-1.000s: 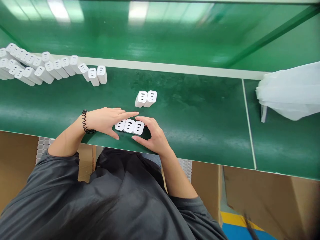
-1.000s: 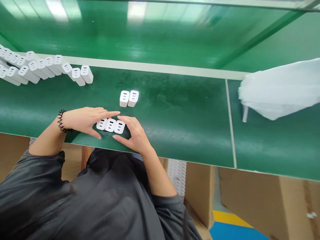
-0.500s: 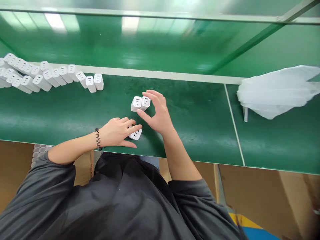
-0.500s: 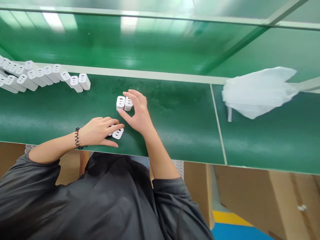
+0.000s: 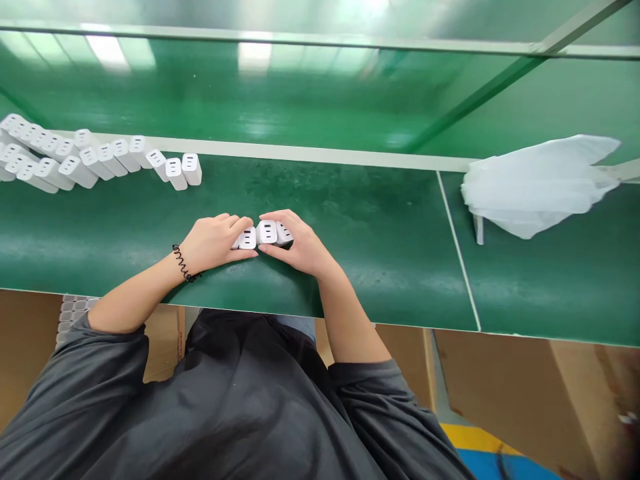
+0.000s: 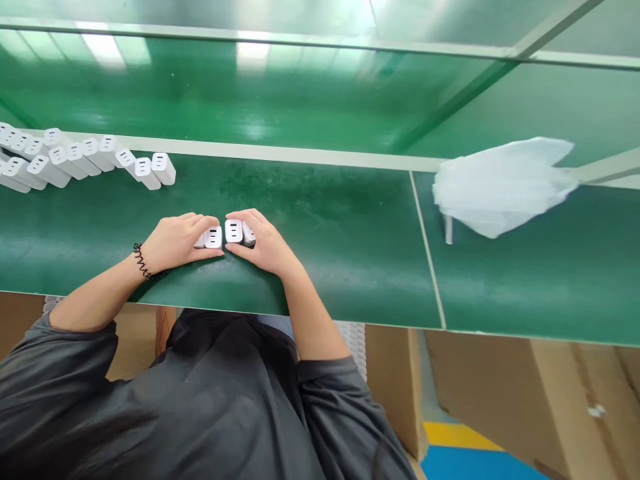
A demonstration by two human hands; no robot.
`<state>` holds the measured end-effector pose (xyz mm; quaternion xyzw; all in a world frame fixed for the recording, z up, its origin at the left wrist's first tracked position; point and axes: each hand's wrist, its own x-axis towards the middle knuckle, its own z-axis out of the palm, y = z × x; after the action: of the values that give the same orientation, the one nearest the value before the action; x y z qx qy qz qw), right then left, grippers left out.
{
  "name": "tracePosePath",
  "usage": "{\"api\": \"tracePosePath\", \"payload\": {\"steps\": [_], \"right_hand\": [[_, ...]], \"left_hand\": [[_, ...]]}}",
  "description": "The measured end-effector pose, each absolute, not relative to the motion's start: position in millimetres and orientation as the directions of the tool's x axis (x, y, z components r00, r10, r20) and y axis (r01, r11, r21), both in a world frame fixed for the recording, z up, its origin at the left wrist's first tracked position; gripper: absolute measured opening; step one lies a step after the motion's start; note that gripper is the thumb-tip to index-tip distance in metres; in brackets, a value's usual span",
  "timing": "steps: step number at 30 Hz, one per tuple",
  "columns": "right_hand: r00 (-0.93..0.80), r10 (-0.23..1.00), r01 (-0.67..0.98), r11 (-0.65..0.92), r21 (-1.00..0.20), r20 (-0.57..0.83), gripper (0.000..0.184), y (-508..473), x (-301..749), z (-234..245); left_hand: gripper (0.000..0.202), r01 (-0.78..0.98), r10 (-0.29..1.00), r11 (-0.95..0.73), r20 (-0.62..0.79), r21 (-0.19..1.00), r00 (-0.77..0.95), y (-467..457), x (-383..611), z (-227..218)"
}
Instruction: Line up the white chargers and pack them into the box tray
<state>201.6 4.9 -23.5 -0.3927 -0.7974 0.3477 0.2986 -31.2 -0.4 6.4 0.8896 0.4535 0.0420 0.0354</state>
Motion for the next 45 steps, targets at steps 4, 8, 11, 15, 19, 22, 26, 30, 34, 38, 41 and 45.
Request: {"api": "tracePosePath", "payload": {"steps": [4,8,11,15,19,22,26,30,34,38,41,45], "right_hand": [[-0.632,0.755,0.310,0.454,-0.835,0.175,0.070,5,206,-21],[-0.654,0.745,0.281,0.406,-0.870,0.136,0.079,9,222,-20],[-0.628,0.773,0.322,0.359,-0.876,0.086,0.075,10,226,-21],[-0.612,0.790,0.385,0.343,-0.857,0.041,0.067,8,221,-19],[-0.588,0.809,0.420,0.309,-0.854,0.004,0.068,5,218,-15],[-0.582,0.813,0.444,0.307,-0.842,-0.010,0.065,4,219,-13],[-0.579,0.815,0.456,0.335,-0.825,0.010,0.066,4,219,-13],[-0.576,0.816,0.441,0.353,-0.825,0.041,0.066,5,217,-15],[-0.576,0.817,0.437,0.343,-0.832,0.035,0.067,6,217,-17],[-0.568,0.823,0.443,0.331,-0.833,0.024,0.068,7,217,-18],[-0.566,0.824,0.433,0.334,-0.837,0.036,0.068,7,216,-18],[-0.570,0.821,0.437,0.337,-0.834,0.033,0.069,7,216,-18]], "left_hand": [[0.053,0.780,0.786,-0.616,0.014,0.114,0.618,-2,-30,6],[0.059,0.764,0.773,-0.632,0.035,0.129,0.634,-2,-30,11],[0.069,0.771,0.783,-0.622,0.077,0.136,0.617,-4,-27,12],[0.071,0.772,0.782,-0.623,0.126,0.129,0.610,-7,-20,8],[0.056,0.779,0.784,-0.619,0.132,0.101,0.606,-9,-15,3],[0.051,0.786,0.792,-0.610,0.099,0.102,0.602,-8,-15,1],[0.062,0.782,0.787,-0.617,0.059,0.090,0.614,-8,-14,2],[0.069,0.788,0.788,-0.615,0.035,0.029,0.614,-9,-11,2],[0.072,0.800,0.800,-0.599,-0.007,-0.029,0.599,-10,-7,2],[0.072,0.804,0.805,-0.593,-0.012,-0.047,0.594,-10,-6,3],[0.073,0.803,0.804,-0.594,-0.005,-0.045,0.595,-10,-6,4],[0.073,0.812,0.813,-0.582,-0.016,-0.050,0.582,-11,-5,5]]}}
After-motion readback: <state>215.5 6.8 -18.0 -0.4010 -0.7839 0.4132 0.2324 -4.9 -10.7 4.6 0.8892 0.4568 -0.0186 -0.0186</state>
